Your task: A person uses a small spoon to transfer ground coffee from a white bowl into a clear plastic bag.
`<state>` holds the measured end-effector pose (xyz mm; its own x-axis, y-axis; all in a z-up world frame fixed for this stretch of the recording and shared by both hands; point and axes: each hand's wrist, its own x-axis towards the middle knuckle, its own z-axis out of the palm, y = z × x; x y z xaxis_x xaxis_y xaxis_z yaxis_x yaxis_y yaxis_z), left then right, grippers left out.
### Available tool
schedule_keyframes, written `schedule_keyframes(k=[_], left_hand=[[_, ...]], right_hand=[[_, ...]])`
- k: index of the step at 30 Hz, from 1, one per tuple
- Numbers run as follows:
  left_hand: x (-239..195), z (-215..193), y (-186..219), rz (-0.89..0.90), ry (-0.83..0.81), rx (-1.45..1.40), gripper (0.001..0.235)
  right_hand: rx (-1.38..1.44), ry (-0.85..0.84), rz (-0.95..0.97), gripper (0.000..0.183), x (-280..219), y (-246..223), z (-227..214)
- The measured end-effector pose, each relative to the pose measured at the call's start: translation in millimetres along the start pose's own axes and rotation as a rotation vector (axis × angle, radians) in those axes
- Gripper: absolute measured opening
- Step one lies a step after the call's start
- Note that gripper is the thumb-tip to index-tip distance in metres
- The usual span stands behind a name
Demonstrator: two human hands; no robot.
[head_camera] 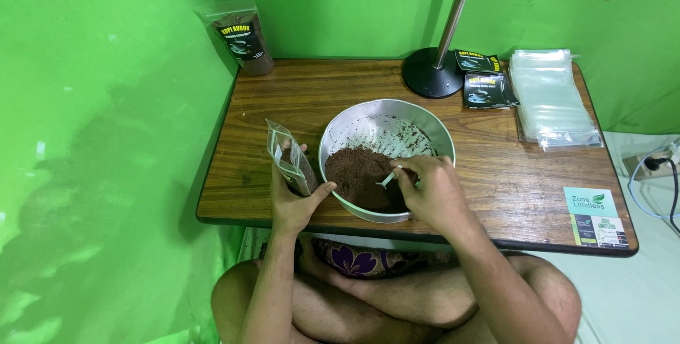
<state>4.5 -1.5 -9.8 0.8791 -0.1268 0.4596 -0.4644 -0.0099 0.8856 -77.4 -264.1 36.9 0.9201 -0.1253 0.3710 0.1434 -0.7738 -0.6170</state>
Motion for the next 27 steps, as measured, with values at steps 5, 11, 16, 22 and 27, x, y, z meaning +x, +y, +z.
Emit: schedule_keyframes(k=[5, 11, 16, 22, 27], left_hand=[[0.6, -1.4, -2.6, -0.009, 0.019, 0.014, 0.100], [0.2, -2.8, -3.7, -0.043, 0.007, -0.023, 0.099], [-0.9, -3.1, 2.0, -0.063, 0.019, -0.006, 0.100], [0.2, -3.3, 2.1, -0.096, 0.017, -0.014, 0.102], [-4.0, -4.0, -9.2, -0.067, 0.034, -0.025, 0.108]], right_hand=[[0.026, 0.052, 0.004, 0.017, 9.5, -30.2, -30.7], [0.026, -0.103, 0.026, 0.015, 9.6, -38.6, -37.1], [-0.111, -0.243, -0.037, 0.013, 16.6, -43.5, -45.2], [-0.711, -0.316, -0.369, 0.011, 23.3, -13.2, -33.4], [-0.796, -0.170, -0.376, 0.011, 40.8, -16.5, -37.2]])
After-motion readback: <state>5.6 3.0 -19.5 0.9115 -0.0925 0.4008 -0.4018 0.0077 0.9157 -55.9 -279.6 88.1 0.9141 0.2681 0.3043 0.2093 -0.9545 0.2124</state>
